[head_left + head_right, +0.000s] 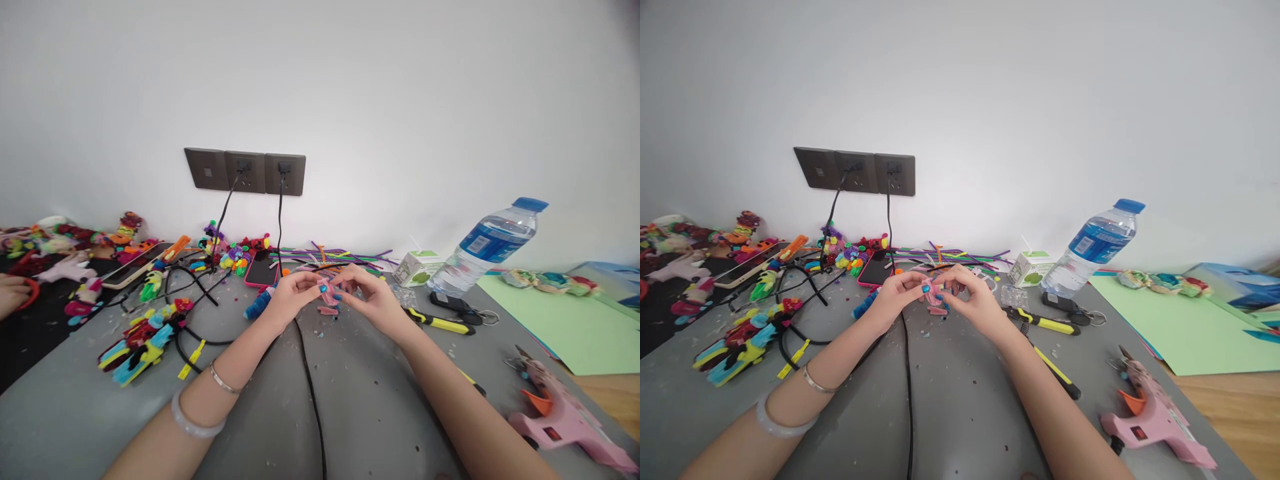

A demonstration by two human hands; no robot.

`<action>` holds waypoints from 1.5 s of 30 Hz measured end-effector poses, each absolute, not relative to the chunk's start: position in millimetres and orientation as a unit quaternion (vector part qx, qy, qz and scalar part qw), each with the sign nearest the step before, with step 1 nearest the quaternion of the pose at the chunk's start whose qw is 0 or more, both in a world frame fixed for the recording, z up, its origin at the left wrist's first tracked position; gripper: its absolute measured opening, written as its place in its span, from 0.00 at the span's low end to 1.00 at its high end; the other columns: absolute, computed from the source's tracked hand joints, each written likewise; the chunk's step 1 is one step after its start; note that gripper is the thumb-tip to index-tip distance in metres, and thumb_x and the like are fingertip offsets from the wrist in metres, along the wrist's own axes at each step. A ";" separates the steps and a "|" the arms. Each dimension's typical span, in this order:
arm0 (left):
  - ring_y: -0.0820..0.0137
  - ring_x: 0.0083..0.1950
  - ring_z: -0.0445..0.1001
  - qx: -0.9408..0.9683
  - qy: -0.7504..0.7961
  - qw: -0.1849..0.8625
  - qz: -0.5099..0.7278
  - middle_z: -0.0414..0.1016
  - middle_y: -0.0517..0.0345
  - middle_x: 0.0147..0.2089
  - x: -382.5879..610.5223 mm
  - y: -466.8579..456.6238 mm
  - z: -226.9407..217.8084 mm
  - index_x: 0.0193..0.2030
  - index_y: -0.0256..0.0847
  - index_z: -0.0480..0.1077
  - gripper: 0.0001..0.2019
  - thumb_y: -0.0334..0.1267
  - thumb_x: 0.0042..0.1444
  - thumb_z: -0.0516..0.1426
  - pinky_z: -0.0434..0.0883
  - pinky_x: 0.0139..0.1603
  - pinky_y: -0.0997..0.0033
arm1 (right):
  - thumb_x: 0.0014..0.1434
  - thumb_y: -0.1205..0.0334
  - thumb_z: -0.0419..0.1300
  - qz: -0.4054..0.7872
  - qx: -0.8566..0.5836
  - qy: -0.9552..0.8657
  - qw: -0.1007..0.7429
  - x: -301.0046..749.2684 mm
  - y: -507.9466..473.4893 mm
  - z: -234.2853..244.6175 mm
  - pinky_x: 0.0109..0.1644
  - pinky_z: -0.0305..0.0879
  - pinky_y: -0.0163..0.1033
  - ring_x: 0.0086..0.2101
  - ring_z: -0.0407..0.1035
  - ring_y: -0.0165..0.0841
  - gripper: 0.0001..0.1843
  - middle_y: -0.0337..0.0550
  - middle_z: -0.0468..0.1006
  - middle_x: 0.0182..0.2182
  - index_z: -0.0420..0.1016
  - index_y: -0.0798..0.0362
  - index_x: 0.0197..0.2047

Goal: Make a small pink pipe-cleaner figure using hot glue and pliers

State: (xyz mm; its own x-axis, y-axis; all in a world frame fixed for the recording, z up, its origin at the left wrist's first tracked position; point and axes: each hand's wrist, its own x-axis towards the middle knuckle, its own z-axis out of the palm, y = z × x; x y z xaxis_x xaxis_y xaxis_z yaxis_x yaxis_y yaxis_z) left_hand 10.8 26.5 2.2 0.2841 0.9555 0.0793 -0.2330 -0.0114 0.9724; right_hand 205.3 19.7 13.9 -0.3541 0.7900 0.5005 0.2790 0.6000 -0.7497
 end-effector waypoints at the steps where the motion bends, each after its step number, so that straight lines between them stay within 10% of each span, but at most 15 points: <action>1: 0.68 0.37 0.76 0.518 0.349 0.610 0.488 0.79 0.53 0.35 11.0 26.7 1.8 0.36 0.36 0.76 0.16 0.45 0.44 0.69 0.72 0.40 0.69 | 0.62 0.56 0.62 0.283 -0.346 -0.772 0.452 205.1 19.6 13.7 0.36 0.62 0.40 0.34 0.65 0.34 0.08 0.44 0.74 0.35 0.78 0.48 0.43; 45: 0.73 0.35 0.71 0.507 0.324 0.618 0.506 0.74 0.57 0.35 11.2 28.0 -3.0 0.37 0.37 0.73 0.15 0.44 0.47 0.68 0.65 0.34 0.74 | 0.63 0.57 0.61 0.223 -0.335 -0.782 0.477 200.0 15.2 17.6 0.35 0.64 0.43 0.34 0.67 0.36 0.06 0.45 0.77 0.35 0.77 0.47 0.41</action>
State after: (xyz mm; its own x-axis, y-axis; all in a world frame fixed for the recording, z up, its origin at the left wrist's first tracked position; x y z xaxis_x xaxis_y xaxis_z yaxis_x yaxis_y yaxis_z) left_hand 11.2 28.0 -3.0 0.2785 0.9538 0.1125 -0.2972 -0.0258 0.9545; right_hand 200.0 15.2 17.6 -0.3216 0.7360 0.5958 0.3106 0.6764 -0.6679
